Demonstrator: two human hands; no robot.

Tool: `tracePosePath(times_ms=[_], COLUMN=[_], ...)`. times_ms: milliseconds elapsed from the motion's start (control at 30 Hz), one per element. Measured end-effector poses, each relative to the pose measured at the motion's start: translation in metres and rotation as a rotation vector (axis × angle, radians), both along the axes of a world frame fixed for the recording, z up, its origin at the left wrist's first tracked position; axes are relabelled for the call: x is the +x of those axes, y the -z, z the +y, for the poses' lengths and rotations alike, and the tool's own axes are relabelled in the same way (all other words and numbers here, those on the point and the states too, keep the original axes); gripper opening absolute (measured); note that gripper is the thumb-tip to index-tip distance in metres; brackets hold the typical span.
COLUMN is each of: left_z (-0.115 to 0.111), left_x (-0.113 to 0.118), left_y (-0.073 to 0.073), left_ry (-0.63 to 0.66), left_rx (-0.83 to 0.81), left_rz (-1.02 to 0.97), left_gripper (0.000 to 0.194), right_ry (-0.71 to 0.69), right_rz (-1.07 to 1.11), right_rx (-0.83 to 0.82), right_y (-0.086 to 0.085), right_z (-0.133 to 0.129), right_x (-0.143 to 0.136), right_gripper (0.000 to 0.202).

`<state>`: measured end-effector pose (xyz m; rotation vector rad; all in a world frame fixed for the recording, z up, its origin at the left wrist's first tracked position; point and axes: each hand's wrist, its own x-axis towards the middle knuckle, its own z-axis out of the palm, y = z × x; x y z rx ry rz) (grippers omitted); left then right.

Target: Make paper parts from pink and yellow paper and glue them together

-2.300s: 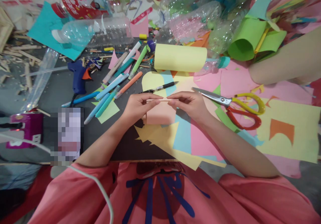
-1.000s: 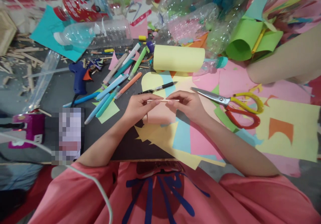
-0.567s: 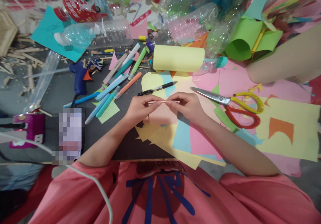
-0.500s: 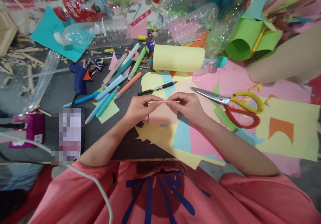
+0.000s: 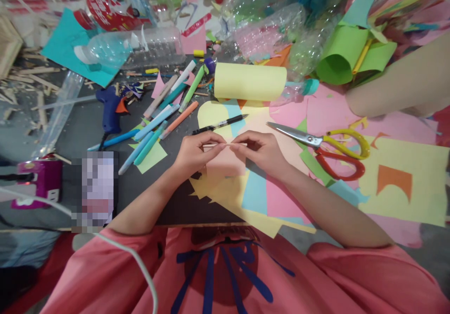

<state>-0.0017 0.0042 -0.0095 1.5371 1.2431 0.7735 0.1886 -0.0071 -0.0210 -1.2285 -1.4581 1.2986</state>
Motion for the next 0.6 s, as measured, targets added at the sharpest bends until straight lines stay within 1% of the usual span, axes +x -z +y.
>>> tracePosePath(times_ms=[167,300,433,600], left_z=[0.007,0.012,0.014,0.014], left_x=[-0.003,-0.006,-0.007,-0.009], left_y=[0.005,0.007,0.007,0.005], left_ry=[-0.057,-0.104,-0.129,-0.156], left_rx=[-0.016,-0.005,-0.002,-0.019], left_rz=[-0.074,-0.079,-0.089,-0.083], left_gripper=[0.020,0.024,0.025,0.022], right_ry=[0.077,0.121,0.149,0.176], right_rz=[0.046,0.101,0.147,0.217], right_rx=[-0.036,-0.041,-0.039,-0.060], right_y=[0.000,0.002,0.005,0.007], right_z=[0.005,0.008,0.010,0.010], right_x=[0.004,0.006,0.007,0.007], right_gripper=[0.018,0.015,0.012,0.016])
